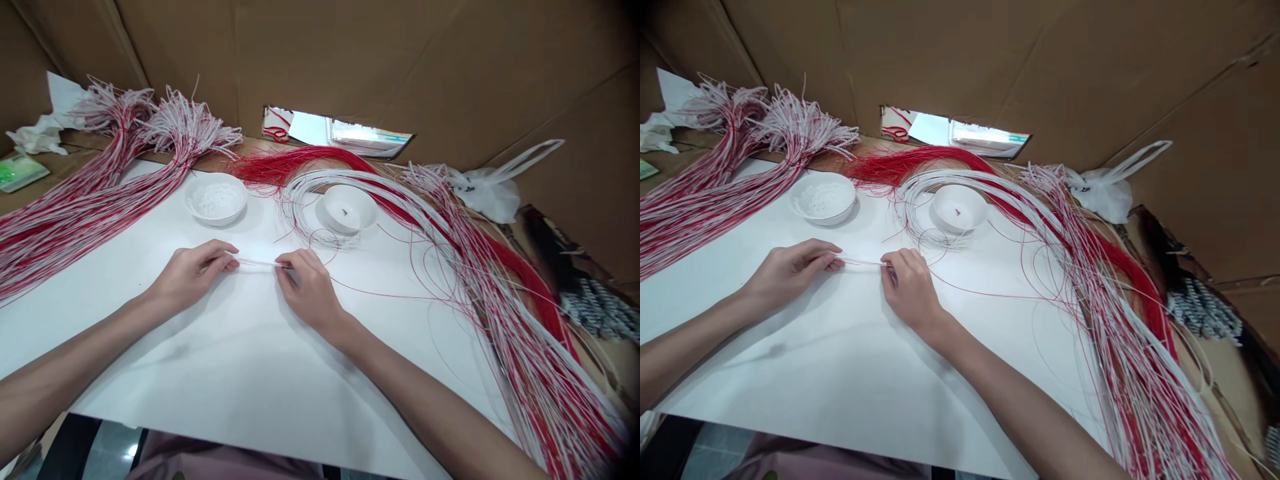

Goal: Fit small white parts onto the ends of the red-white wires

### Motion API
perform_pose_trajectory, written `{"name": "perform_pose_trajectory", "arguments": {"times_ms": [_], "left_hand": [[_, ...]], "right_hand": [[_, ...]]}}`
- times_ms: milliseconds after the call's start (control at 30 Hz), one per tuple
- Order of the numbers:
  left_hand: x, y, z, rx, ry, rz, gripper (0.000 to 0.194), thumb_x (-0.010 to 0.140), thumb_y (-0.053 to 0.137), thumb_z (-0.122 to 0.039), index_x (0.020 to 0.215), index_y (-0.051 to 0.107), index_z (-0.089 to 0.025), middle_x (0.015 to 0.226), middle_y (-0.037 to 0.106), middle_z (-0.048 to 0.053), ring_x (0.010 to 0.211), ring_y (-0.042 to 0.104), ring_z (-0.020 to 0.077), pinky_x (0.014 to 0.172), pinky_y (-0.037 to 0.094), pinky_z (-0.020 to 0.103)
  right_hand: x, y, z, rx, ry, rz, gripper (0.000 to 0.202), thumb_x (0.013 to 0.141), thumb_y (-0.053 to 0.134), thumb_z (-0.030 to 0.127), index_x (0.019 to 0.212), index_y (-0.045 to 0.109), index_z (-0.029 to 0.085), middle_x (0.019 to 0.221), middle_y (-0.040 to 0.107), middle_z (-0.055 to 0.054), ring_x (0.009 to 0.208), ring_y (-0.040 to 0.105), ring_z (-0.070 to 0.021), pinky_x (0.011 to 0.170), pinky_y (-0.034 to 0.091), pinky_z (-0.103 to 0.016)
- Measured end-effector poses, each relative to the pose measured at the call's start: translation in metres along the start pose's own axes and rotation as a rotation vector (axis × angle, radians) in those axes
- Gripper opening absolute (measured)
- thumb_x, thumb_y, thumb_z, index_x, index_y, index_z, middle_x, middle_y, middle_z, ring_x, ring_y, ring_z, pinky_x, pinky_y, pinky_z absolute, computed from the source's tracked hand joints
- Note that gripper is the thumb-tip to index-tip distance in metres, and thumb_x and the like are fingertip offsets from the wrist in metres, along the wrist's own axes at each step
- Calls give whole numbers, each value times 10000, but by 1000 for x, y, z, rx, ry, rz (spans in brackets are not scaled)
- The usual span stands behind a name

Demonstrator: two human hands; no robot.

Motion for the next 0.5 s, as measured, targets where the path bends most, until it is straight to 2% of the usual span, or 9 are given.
{"name": "perform_pose_trajectory", "arguments": {"times_ms": [133, 267, 500], "left_hand": [[1, 0, -8, 117, 54, 11, 252, 904, 565, -433, 1012, 669, -231, 932, 750, -1, 845, 702, 166, 779, 539, 254], [-1, -1, -21, 234, 161, -30, 196, 884, 613, -389, 958, 682, -222, 877, 743, -21, 733, 674, 135, 693, 516, 216], [-6, -3, -36, 326, 306, -103, 148, 914, 590, -312, 938, 685, -202, 891, 739, -16, 755, 679, 125, 734, 513, 215]], "right_hand": [[0, -3, 0, 27, -34, -37, 101, 942, 516, 169, 915, 612, 184, 844, 639, -44, 803, 538, -175, 758, 461, -308], [-1, -7, 0, 48, -56, -84, 106, 951, 529, 181, 934, 634, 179, 829, 649, -42, 791, 551, -167, 751, 471, -297], [-1, -8, -2, 51, -36, -100, 116, 953, 536, 188, 943, 652, 182, 824, 658, -40, 778, 565, -165, 739, 477, -297]]}}
Point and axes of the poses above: each hand's wrist, its own x-axis towards the middle knuckle, its own y-axis out of the palm, z = x × y, the point moved 10 cm from there along x, towards the middle knuckle
